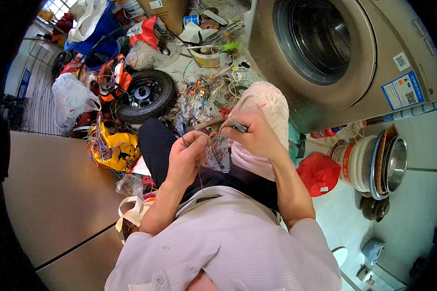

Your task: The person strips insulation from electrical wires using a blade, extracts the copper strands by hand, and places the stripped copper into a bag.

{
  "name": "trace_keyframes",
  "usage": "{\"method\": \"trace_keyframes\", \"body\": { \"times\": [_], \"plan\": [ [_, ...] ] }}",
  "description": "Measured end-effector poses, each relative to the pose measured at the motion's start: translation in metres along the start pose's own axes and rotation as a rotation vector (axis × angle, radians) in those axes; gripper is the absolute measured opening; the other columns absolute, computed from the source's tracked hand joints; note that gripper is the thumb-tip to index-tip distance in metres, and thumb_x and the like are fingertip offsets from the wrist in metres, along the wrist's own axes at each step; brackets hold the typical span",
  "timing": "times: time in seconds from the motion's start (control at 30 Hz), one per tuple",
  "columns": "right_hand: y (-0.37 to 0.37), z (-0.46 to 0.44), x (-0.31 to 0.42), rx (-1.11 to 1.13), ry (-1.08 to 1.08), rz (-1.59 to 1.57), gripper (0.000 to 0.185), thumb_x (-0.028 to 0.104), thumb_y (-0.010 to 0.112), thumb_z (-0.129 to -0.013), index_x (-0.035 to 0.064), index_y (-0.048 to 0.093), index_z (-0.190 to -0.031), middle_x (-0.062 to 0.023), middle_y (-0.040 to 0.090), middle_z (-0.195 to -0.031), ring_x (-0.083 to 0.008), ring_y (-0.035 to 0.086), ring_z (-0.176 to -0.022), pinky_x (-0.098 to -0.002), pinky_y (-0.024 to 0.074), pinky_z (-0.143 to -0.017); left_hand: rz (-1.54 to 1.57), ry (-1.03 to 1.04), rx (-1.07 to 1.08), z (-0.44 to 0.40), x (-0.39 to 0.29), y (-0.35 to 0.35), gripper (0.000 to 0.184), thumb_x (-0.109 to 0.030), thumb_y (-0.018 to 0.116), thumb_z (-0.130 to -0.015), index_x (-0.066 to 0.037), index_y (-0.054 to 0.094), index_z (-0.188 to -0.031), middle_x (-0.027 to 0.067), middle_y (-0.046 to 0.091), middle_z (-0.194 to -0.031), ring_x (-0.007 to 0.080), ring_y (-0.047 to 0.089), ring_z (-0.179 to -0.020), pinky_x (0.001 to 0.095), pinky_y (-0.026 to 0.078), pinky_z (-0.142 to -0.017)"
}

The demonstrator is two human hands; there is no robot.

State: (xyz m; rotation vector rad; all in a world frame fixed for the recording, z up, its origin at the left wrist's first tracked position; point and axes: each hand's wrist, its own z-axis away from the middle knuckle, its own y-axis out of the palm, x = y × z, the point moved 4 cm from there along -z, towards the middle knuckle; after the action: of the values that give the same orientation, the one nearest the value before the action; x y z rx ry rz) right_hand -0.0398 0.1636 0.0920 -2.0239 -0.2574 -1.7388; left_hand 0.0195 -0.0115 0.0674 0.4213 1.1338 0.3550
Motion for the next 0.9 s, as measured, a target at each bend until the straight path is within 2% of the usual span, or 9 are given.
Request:
{"method": "trace_keyframes", "body": {
  "times": [0.1,0.2,0.27,0.4,0.5,0.57,0.7,0.83,0.9],
  "plan": [
    [0.01,0.004,-0.01,0.059,0.125,-0.113,0.011,0.004,0.069,-0.086,-0.0009,0.071,-0.096,-0.0021,0.065,-0.077,-0.0102,0.058,-0.073,-0.0267,0.0472,-0.067,0.041,-0.002,0.084,-0.001,0.002,-0.008,0.015,-0.018,0.061,-0.098,-0.006,0.063,-0.09,-0.0077,0.047,-0.064,0.0014,0.035,-0.052,0.0204,0.025,-0.045],
    [0.016,0.006,-0.013,-0.07,0.233,-0.348,0.01,0.005,0.069,-0.087,-0.0004,0.07,-0.094,-0.0002,0.063,-0.073,-0.0081,0.056,-0.068,-0.025,0.0452,-0.061,0.142,-0.051,0.042,-0.003,0.005,-0.007,0.016,-0.021,0.061,-0.099,-0.006,0.062,-0.091,-0.0079,0.045,-0.064,0.0014,0.035,-0.052,0.0206,0.025,-0.045],
    [0.017,0.01,-0.017,-0.141,0.392,-0.437,0.009,0.003,0.066,-0.087,-0.002,0.067,-0.094,-0.009,0.067,-0.074,-0.0067,0.05,-0.053,-0.0217,0.0353,-0.048,0.148,-0.057,0.059,-0.004,0.008,-0.007,0.017,-0.022,0.061,-0.099,-0.007,0.062,-0.091,-0.0078,0.045,-0.064,0.0015,0.034,-0.052,0.0204,0.025,-0.045],
    [0.022,0.011,-0.023,-0.237,0.396,-0.48,0.01,0.006,0.065,-0.088,-0.0003,0.067,-0.095,-0.0096,0.067,-0.071,-0.004,0.042,-0.049,-0.0208,0.0267,-0.043,0.022,-0.023,0.06,-0.002,0.008,-0.002,0.016,-0.021,0.061,-0.099,-0.008,0.061,-0.091,-0.0077,0.046,-0.064,0.0017,0.034,-0.052,0.0196,0.026,-0.045],
    [0.025,0.01,-0.027,-0.256,0.445,-0.812,0.012,0.009,0.063,-0.09,0.0013,0.068,-0.097,-0.0072,0.064,-0.068,-0.0058,0.042,-0.049,-0.0212,0.0289,-0.044,-0.001,0.0,-0.001,-0.004,0.008,-0.004,0.015,-0.021,0.061,-0.099,-0.007,0.061,-0.092,-0.0074,0.046,-0.065,0.0018,0.035,-0.052,0.0193,0.027,-0.046],
    [0.033,0.014,-0.019,-0.38,0.346,-1.147,0.012,0.013,0.062,-0.091,0.0018,0.067,-0.095,-0.0035,0.059,-0.066,-0.0074,0.044,-0.05,-0.0221,0.0307,-0.044,0.033,0.012,0.005,-0.004,0.007,-0.005,0.015,-0.02,0.061,-0.099,-0.007,0.061,-0.092,-0.0071,0.047,-0.065,0.0019,0.035,-0.053,0.0193,0.027,-0.046],
    [0.054,0.024,-0.039,-0.282,0.453,-0.853,0.011,0.014,0.066,-0.09,0.0027,0.065,-0.09,-0.0003,0.054,-0.065,-0.0082,0.045,-0.051,-0.0232,0.032,-0.045,0.037,0.024,0.039,-0.006,0.006,-0.002,0.015,-0.02,0.061,-0.099,-0.007,0.061,-0.092,-0.0063,0.047,-0.065,0.002,0.035,-0.053,0.0191,0.027,-0.047],
    [0.059,0.022,-0.032,-0.358,0.425,-0.722,0.009,0.012,0.071,-0.085,0.0039,0.068,-0.087,0.0031,0.056,-0.067,-0.0061,0.047,-0.054,-0.0232,0.0356,-0.049,0.059,0.017,0.058,-0.008,0.006,-0.007,0.015,-0.019,0.061,-0.098,-0.007,0.061,-0.091,-0.005,0.049,-0.068,0.0024,0.036,-0.055,0.0191,0.026,-0.047],
    [0.056,0.023,-0.029,-0.446,0.362,-0.428,0.01,0.012,0.071,-0.086,0.003,0.068,-0.086,0.0032,0.059,-0.068,-0.0038,0.048,-0.058,-0.0227,0.0372,-0.051,0.277,-0.013,0.15,-0.008,0.004,-0.006,0.015,-0.018,0.061,-0.098,-0.006,0.061,-0.09,-0.0031,0.052,-0.073,0.0036,0.039,-0.058,0.0204,0.027,-0.049]
  ]
}}
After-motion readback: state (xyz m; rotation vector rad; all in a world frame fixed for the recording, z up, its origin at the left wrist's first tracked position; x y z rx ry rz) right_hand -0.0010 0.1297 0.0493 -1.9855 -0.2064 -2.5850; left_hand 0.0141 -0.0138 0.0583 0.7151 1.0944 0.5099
